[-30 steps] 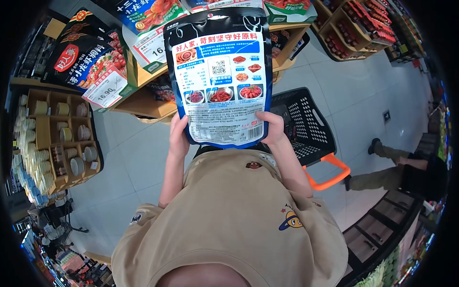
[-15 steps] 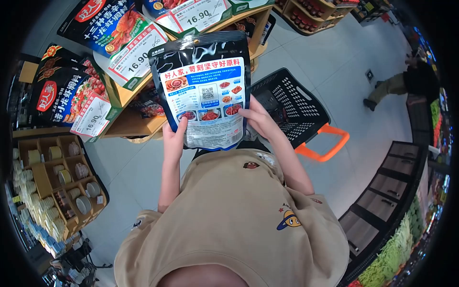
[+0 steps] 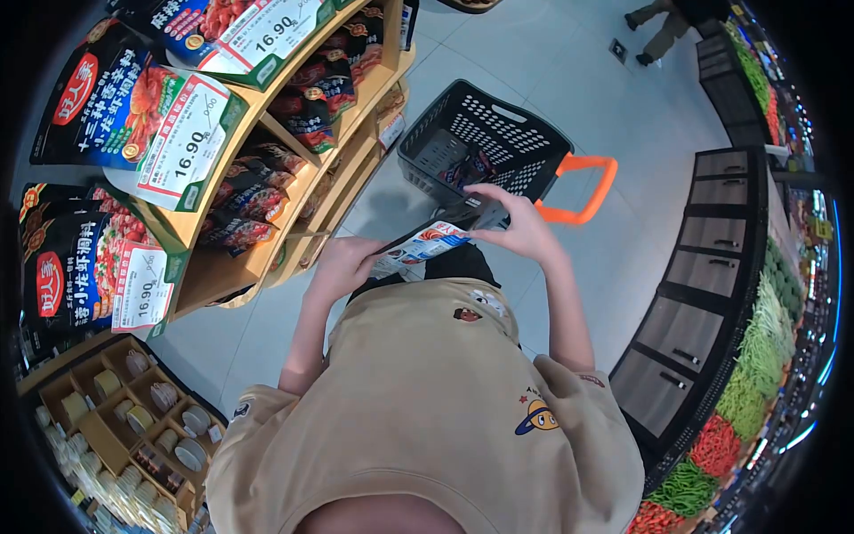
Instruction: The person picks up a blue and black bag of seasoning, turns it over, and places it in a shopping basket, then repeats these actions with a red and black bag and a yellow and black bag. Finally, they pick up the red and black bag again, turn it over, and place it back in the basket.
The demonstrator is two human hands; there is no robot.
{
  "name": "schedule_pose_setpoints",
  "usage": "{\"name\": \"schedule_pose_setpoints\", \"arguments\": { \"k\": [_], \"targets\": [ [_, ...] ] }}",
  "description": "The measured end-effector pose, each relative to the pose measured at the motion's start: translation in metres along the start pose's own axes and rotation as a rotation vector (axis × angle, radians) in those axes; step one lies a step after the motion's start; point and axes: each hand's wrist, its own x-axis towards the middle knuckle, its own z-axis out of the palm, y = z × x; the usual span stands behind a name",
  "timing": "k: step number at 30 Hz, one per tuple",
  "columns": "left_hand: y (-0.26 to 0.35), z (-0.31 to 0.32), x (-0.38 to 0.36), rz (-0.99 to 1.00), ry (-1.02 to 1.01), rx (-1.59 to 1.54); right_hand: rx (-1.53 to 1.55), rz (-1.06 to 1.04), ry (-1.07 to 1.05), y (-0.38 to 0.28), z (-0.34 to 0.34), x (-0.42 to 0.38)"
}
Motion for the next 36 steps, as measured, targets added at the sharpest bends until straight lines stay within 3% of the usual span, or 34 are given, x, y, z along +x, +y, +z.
{"name": "schedule_pose_setpoints", "arguments": {
  "k": [4,6,7,8,9,11,13,14,17,21,23,25,27,32,33,34,35,36],
  "targets": [
    [0.002,0.007,0.011,0.03,-0.045,-0.113,-0.123,0.064,-0.019,0.018,-0.008,-0.019],
    [0.004,0.015,0.019,-0.042,-0.063,-0.09,-0.138,0.084,0.19,0.015,-0.006,-0.019],
    [0.005,0.02,0.024,-0.114,-0.07,-0.066,-0.131,0.092,0.186,0.018,-0.006,-0.016],
    [0.006,0.028,0.03,-0.122,-0.078,-0.066,-0.266,0.023,0.281,0.022,-0.007,-0.011],
    [0.004,0.036,0.036,-0.184,-0.035,-0.101,-0.398,-0.048,0.376,0.027,-0.009,-0.005],
    [-0.005,0.051,0.043,-0.258,-0.001,-0.128,-0.359,-0.11,0.387,0.042,-0.014,0.009],
    [-0.017,0.071,0.048,-0.313,0.337,-0.271,-0.324,-0.168,0.396,0.061,-0.021,0.023],
    [-0.026,0.078,0.047,-0.327,0.33,-0.27,-0.377,-0.149,0.41,0.073,-0.024,0.03],
    [-0.069,0.098,0.021,-0.481,0.227,-0.207,-0.488,-0.042,0.415,0.114,-0.036,0.055],
    [-0.11,0.149,-0.056,-0.974,0.061,-0.278,-0.394,0.099,0.498,0.183,-0.049,0.101],
    [-0.121,0.189,-0.122,-1.143,0.096,-0.404,-0.384,0.16,0.507,0.213,-0.051,0.128],
    [-0.104,0.218,-0.173,-1.495,0.166,-0.68,-0.38,0.223,0.518,0.248,-0.05,0.156],
    [-0.063,0.222,-0.184,-1.745,0.14,-0.756,-0.244,0.381,0.508,0.288,-0.04,0.183],
    [0.033,0.239,-0.173,-1.678,0.149,-0.572,-0.223,0.601,0.34,0.389,0.003,0.226],
    [0.051,0.252,-0.179,-1.688,0.3,-0.658,-0.217,0.659,0.324,0.408,0.015,0.23],
    [0.061,0.27,-0.197,-1.753,0.204,-0.633,-0.212,0.716,0.305,0.428,0.028,0.233],
    [0.078,0.286,-0.212,-1.828,0.377,-0.847,-0.193,0.725,0.248,0.452,0.041,0.238],
    [0.095,0.297,-0.219,-1.862,0.418,-0.912,-0.189,0.72,0.226,0.467,0.053,0.239]
  ]
}}
